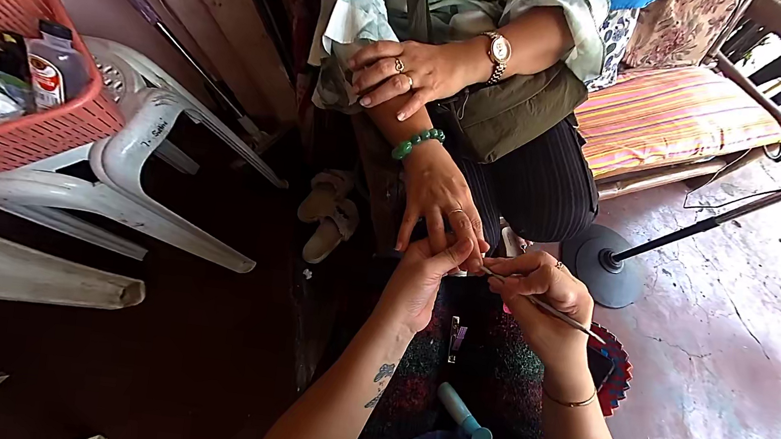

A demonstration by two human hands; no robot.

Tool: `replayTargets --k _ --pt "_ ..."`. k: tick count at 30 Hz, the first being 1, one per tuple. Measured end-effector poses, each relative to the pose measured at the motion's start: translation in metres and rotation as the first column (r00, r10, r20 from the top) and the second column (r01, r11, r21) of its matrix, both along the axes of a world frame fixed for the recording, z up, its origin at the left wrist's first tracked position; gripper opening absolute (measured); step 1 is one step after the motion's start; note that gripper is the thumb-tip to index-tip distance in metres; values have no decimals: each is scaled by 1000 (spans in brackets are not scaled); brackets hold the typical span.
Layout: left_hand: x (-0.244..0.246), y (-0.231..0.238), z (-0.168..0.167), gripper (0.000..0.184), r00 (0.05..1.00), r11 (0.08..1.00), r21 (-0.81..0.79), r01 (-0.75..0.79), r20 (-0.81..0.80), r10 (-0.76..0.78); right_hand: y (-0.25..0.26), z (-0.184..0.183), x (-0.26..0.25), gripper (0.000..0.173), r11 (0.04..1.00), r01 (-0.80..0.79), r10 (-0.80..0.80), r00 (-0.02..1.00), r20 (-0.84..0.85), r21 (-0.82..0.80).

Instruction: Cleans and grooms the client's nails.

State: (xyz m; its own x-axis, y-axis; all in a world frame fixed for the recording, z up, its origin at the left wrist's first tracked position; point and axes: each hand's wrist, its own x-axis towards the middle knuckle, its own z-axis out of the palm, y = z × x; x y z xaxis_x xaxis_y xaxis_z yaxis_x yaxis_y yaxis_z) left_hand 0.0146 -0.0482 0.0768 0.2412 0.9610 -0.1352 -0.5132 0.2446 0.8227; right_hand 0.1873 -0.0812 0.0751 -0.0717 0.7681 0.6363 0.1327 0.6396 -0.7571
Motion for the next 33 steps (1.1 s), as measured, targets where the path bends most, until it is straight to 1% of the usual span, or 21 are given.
replayTargets --k 2,4,6,8,10,13,17,20,24,28,31,33 --pt "2 -1 -1 19 1000 1000 -6 -10 3 10 0 -1 -4 9 998 55 -55 998 25 33" --pt "1 -1 -2 18 1000 1000 -2 -6 4 6 0 -1 -2 10 999 32 -32 1000 0 4" --pt "0 0 -2 18 1000 1000 7 -9 0 9 0 1 2 11 1000 -5 5 1000 13 -4" --pt "2 0 -2 18 1000 1000 0 -16 -7 16 2 0 -2 10 997 50 -54 996 71 59" --pt "3 -1 -1 19 1000 1000 -7 -15 -2 15 1 0 -4 9 992 91 -99 991 88 90" --pt "2 -1 -1 18 1000 1000 2 -14 -12 14 -1 2 -1 9 996 70 -75 993 86 61" --pt "6 -1 0 17 999 999 -9 -32 -33 32 0 0 -6 10 975 154 -180 970 161 161" --pt "4 -1 -1 16 999 1000 5 -24 -28 24 -3 1 -3 10 985 126 -142 980 140 119" --pt "7 -1 -2 16 999 999 16 -32 -41 33 -1 -1 -7 9 968 170 -202 964 173 183" --pt "5 0 -2 16 999 999 29 -31 -29 32 -2 2 -2 10 988 113 -126 984 129 102" --pt "8 -2 -2 16 998 998 41 -53 -24 54 -1 -1 -6 9 985 150 -157 984 86 83" --pt "7 -2 -3 15 998 998 45 -49 -27 50 -3 -1 -4 9 993 114 -114 993 29 1"
